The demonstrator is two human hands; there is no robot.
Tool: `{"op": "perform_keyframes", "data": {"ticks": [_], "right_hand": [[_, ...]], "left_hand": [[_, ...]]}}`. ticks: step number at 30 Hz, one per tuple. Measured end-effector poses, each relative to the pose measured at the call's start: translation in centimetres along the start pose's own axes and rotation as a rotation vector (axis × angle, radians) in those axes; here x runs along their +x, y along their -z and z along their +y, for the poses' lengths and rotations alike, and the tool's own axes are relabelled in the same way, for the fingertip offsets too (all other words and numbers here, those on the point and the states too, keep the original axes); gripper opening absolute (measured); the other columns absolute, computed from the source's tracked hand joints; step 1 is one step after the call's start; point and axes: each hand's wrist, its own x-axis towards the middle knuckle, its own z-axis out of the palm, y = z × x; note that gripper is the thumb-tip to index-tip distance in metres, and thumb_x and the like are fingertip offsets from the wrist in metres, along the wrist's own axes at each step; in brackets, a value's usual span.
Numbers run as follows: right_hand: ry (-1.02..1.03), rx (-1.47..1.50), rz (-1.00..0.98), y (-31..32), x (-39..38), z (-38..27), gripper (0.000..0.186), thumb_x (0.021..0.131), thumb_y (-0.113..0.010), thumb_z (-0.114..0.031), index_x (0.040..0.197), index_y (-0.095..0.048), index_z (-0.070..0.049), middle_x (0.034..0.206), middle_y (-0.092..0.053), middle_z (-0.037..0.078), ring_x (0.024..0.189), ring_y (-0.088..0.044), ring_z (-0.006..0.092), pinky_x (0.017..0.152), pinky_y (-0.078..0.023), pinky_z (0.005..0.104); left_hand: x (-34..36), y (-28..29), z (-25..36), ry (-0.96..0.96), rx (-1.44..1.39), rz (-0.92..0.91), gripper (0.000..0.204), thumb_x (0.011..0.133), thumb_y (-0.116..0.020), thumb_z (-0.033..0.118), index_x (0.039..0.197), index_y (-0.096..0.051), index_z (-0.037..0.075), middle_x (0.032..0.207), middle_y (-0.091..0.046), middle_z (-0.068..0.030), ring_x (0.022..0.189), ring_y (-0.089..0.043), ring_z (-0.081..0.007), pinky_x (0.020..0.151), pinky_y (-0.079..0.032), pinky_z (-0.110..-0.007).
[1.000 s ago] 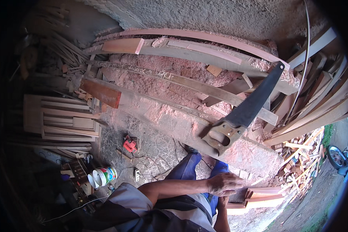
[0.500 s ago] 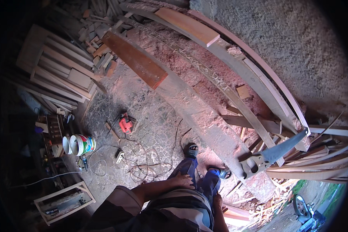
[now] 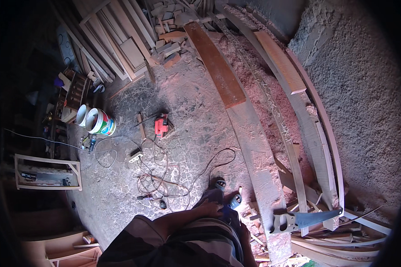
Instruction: The person uses a circular saw to cut a long wooden plank on a workbench. They position the plank, guide the saw along the cut line, and remove the cut piece. The workspace is cluttered with wood scraps and tools.
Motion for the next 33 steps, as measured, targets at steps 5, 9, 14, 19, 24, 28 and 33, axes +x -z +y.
{"op": "perform_keyframes", "data": {"ticks": [5,9,14,19,24,28,33], "right_hand": [[0.108,-0.161,-0.056,2.5,3.7,-2.3,0.048,0.097,-0.048,-0.04,0.13,-0.062,-0.01,0.12,-0.069,0.023,0.113,-0.066,0.0436,0.095,-0.052,0.0535],[0.202,-0.299,-0.104,4.1,8.2,-5.7,0.045,0.098,-0.048,-0.039,0.13,-0.062,-0.01,0.118,-0.069,0.023,0.112,-0.066,0.0433,0.095,-0.052,0.0534],[0.231,-0.471,-0.155,4.8,13.4,-16.0,0.042,0.1,-0.048,-0.037,0.128,-0.061,-0.01,0.116,-0.07,0.024,0.111,-0.067,0.0428,0.094,-0.052,0.0536],[0.101,-0.666,-0.227,3.7,15.0,-32.9,0.038,0.1,-0.049,-0.035,0.124,-0.062,-0.01,0.113,-0.07,0.024,0.11,-0.067,0.0419,0.092,-0.053,0.0543],[0.324,-0.769,-0.118,4.9,16.5,-47.0,0.029,0.098,-0.051,-0.023,0.119,-0.063,-0.008,0.104,-0.07,0.025,0.107,-0.068,0.0422,0.089,-0.053,0.0502],[0.372,-0.374,-0.041,5.6,17.8,-55.2,0.032,0.098,-0.055,-0.023,0.122,-0.068,-0.006,0.106,-0.072,0.024,0.1,-0.071,0.0399,0.081,-0.055,0.0478],[0.678,-0.448,0.058,6.8,20.6,-65.0,0.031,0.099,-0.057,-0.019,0.123,-0.068,-0.004,0.112,-0.073,0.02,0.099,-0.072,0.0366,0.083,-0.057,0.0436]], "left_hand": [[-1.7,3.8,-1.1,0.069,-0.103,0.26,0.074,0.097,-0.045,0.064,0.145,-0.052,0.008,0.139,-0.061,-0.0195,0.139,-0.049,-0.0356,0.117,-0.015,-0.072],[-1.3,7.5,-4.9,0.148,-0.236,0.336,0.082,0.096,-0.041,0.072,0.147,-0.05,0.009,0.128,-0.065,-0.0262,0.13,-0.056,-0.0383,0.119,-0.017,-0.066],[-0.8,12.2,-13.1,0.191,-0.243,0.358,0.072,0.097,-0.049,0.058,0.15,-0.045,0.01,0.116,-0.071,-0.0237,0.116,-0.066,-0.0353,0.116,-0.026,-0.064],[-1.6,20.1,-21.2,0.247,-0.832,0.619,0.067,0.098,-0.056,0.047,0.151,-0.044,0.01,0.122,-0.069,-0.0253,0.112,-0.067,-0.0424,0.106,-0.043,-0.058],[-4.0,24.8,-26.1,0.303,-0.758,0.413,0.064,0.095,-0.058,0.045,0.147,-0.05,0.009,0.126,-0.066,-0.0268,0.12,-0.061,-0.0454,0.104,-0.047,-0.055],[-4.0,27.5,-28.8,0.29,-0.882,0.584,0.051,0.096,-0.055,0.04,0.134,-0.06,0.007,0.125,-0.066,-0.0267,0.12,-0.062,-0.0433,0.105,-0.047,-0.054],[-3.7,31.6,-32.6,0.26,-0.83,0.762,0.042,0.098,-0.053,0.036,0.121,-0.067,0.005,0.127,-0.065,-0.0249,0.12,-0.061,-0.0415,0.101,-0.049,-0.051]]}}
